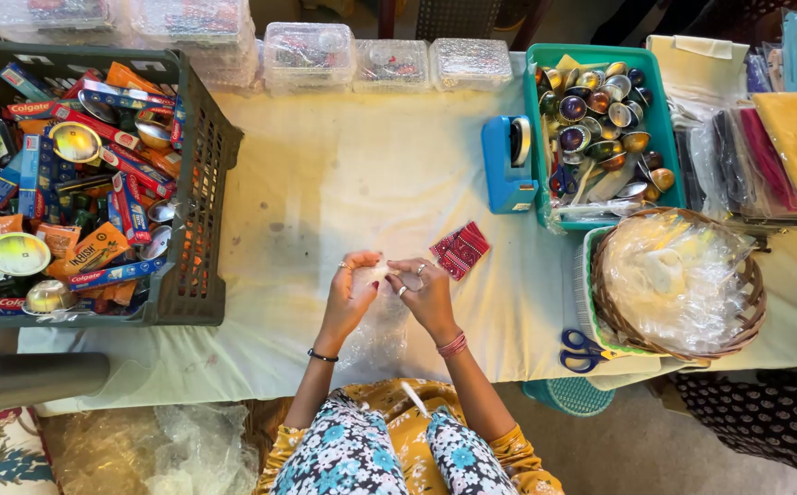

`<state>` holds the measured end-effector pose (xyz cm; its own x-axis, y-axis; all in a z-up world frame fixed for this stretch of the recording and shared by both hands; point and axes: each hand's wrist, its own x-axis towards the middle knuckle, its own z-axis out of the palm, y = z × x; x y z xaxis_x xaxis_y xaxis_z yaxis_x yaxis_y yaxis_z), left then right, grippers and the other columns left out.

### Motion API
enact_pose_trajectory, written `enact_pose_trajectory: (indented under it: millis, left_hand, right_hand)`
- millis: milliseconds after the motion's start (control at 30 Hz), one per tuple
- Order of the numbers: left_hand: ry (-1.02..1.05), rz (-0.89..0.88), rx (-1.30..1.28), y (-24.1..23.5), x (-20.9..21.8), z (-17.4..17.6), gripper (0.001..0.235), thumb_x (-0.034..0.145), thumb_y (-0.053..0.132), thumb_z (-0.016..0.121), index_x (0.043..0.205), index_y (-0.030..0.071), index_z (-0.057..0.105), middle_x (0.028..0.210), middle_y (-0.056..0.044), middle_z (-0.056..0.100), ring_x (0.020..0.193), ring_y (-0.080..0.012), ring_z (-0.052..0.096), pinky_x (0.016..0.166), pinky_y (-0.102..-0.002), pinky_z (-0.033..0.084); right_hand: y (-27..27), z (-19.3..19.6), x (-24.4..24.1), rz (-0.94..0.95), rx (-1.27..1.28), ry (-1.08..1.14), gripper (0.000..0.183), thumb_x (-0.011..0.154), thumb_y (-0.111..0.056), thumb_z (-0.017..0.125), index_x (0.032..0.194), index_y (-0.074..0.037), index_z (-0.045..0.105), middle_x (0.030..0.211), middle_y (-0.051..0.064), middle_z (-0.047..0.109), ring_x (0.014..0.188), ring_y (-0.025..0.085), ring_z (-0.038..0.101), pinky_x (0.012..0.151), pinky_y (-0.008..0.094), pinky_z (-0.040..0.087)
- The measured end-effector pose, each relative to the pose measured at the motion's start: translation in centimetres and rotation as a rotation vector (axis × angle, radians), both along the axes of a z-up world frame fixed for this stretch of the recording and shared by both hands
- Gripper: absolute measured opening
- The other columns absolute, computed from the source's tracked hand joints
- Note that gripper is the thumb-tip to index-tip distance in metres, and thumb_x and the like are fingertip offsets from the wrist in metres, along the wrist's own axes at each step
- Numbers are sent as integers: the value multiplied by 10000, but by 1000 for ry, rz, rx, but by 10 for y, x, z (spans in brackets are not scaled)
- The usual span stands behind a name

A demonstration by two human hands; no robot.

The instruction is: The person sits at a table and packs various items, including a small bottle, a tube of toothpaste, and a small tin, into a red patterned cloth pouch. They then place the pouch on the table.

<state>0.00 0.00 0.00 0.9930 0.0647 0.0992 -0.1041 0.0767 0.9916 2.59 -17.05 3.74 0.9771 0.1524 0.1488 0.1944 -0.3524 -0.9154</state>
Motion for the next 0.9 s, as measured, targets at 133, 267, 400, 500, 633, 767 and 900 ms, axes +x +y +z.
enact_pose_trajectory:
  millis: [133, 267, 400, 500, 633, 767, 900]
  left_hand:
    - [-165, 14, 186, 14, 0, 26, 531, 829, -55, 654, 1344, 40, 574, 1467, -112, 515, 1347, -200, 511, 1116, -332, 421]
    - [6, -224, 91, 24, -8, 26, 438, 895, -8, 683, 1323, 58, 620, 1388, -66, 623, 1315, -178, 555, 1124, -312, 410]
    - [23, -213, 138, 25, -6, 22, 445, 851, 5, 730, 1285, 70, 650, 1291, -62, 647, 1251, -180, 585, 1090, -314, 432]
    - [-61, -194, 154, 26, -8, 17, 389, 863, -8, 741, 1238, 68, 670, 1287, -72, 653, 1256, -205, 593, 1103, -331, 435]
    - [-102, -168, 175, 26, -7, 20, 359, 842, -26, 743, 1183, 72, 692, 1269, -77, 655, 1235, -219, 621, 1084, -333, 463]
    - [-101, -168, 168, 26, -8, 23, 340, 837, -42, 732, 1156, 75, 706, 1281, -87, 651, 1251, -230, 614, 1077, -343, 470]
    - [-129, -144, 188, 26, -10, 16, 326, 830, -34, 734, 1136, 77, 715, 1286, -84, 661, 1248, -230, 624, 1064, -349, 483]
  right_hand:
    - [5, -6, -8, -27, 2, -130, 218, 820, -58, 823, 1035, -59, 785, 1006, 95, 766, 945, 219, 719, 850, 319, 566]
    - [8, -7, -10, -54, -5, -165, 188, 829, -47, 810, 1013, -59, 772, 1008, 89, 759, 970, 225, 702, 870, 332, 559]
    - [12, -4, -12, -74, -8, -185, 172, 838, -38, 804, 1004, -68, 768, 1020, 84, 756, 990, 219, 701, 882, 329, 557]
    - [9, -8, -12, -44, 55, -163, 180, 828, -24, 802, 1001, -76, 788, 1025, 79, 763, 993, 224, 699, 893, 337, 548]
    - [2, -4, -16, -10, 38, -121, 202, 845, -22, 791, 1035, -89, 792, 1091, 76, 772, 1059, 226, 697, 939, 345, 543]
    - [-5, 18, -22, 136, -27, -215, 364, 797, -20, 805, 1155, -68, 758, 1236, 116, 717, 1206, 294, 642, 1041, 407, 481]
    - [-9, 0, -22, 182, -77, -300, 413, 790, -62, 846, 1187, -91, 740, 1292, 91, 696, 1283, 311, 615, 1083, 416, 492]
